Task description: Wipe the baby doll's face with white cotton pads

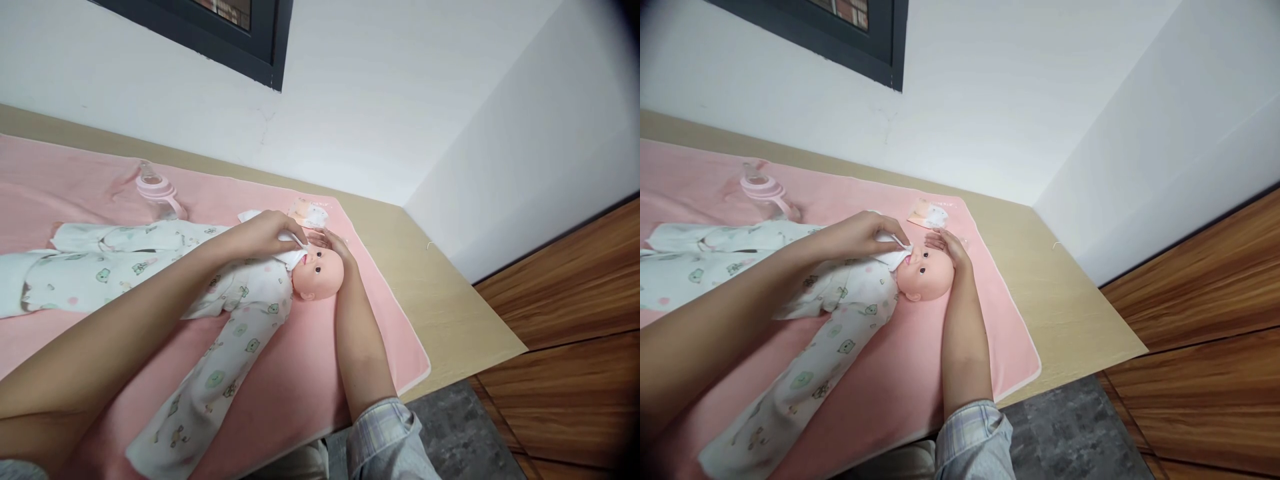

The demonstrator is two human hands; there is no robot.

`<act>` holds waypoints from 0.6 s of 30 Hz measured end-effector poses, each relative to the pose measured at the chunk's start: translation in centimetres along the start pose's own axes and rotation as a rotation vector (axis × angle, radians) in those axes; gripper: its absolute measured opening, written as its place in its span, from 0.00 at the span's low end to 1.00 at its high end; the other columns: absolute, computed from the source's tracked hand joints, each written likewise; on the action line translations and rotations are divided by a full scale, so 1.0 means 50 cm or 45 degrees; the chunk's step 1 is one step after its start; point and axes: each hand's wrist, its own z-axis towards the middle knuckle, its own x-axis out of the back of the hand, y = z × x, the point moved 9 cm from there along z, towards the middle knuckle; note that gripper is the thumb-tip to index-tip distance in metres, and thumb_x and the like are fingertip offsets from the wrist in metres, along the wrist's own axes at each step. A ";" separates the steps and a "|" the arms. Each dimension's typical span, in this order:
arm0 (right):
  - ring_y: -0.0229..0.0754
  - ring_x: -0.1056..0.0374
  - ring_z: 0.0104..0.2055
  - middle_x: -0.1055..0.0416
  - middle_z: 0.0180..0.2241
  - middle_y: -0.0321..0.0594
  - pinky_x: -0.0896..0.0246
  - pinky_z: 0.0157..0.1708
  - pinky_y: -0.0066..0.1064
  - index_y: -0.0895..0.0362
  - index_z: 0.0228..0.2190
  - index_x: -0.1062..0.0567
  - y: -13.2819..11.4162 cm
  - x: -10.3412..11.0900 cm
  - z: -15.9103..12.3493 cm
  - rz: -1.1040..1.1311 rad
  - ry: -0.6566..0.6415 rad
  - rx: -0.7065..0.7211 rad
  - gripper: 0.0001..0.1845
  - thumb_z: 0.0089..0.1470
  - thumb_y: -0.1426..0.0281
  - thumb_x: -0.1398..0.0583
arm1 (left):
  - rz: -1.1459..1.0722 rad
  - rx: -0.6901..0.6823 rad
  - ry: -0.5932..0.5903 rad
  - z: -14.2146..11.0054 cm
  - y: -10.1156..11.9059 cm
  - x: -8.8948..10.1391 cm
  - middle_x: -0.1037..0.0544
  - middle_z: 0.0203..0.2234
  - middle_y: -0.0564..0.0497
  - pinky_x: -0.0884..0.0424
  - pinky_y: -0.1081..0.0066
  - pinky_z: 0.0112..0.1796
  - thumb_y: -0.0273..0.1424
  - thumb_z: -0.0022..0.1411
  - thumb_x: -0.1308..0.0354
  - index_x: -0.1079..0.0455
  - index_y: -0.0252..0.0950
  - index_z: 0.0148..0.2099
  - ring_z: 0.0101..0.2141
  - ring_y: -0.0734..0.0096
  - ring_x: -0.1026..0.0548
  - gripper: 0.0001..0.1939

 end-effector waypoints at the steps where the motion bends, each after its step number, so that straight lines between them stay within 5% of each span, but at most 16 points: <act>1: 0.40 0.23 0.39 0.21 0.37 0.39 0.30 0.54 0.39 0.56 0.39 0.27 0.000 -0.001 -0.002 -0.010 0.004 -0.006 0.10 0.65 0.66 0.47 | -0.011 -0.008 -0.016 -0.001 0.005 -0.001 0.18 0.40 0.54 0.32 0.73 0.42 0.37 0.61 0.43 0.20 0.37 0.42 0.42 0.66 0.21 0.13; 18: 0.41 0.23 0.41 0.21 0.37 0.40 0.32 0.56 0.41 0.56 0.39 0.28 -0.002 0.001 -0.002 -0.020 0.031 0.026 0.09 0.63 0.66 0.45 | 0.115 0.010 0.010 0.004 0.007 -0.011 0.18 0.40 0.53 0.32 0.73 0.41 0.34 0.62 0.44 0.20 0.37 0.42 0.41 0.65 0.22 0.13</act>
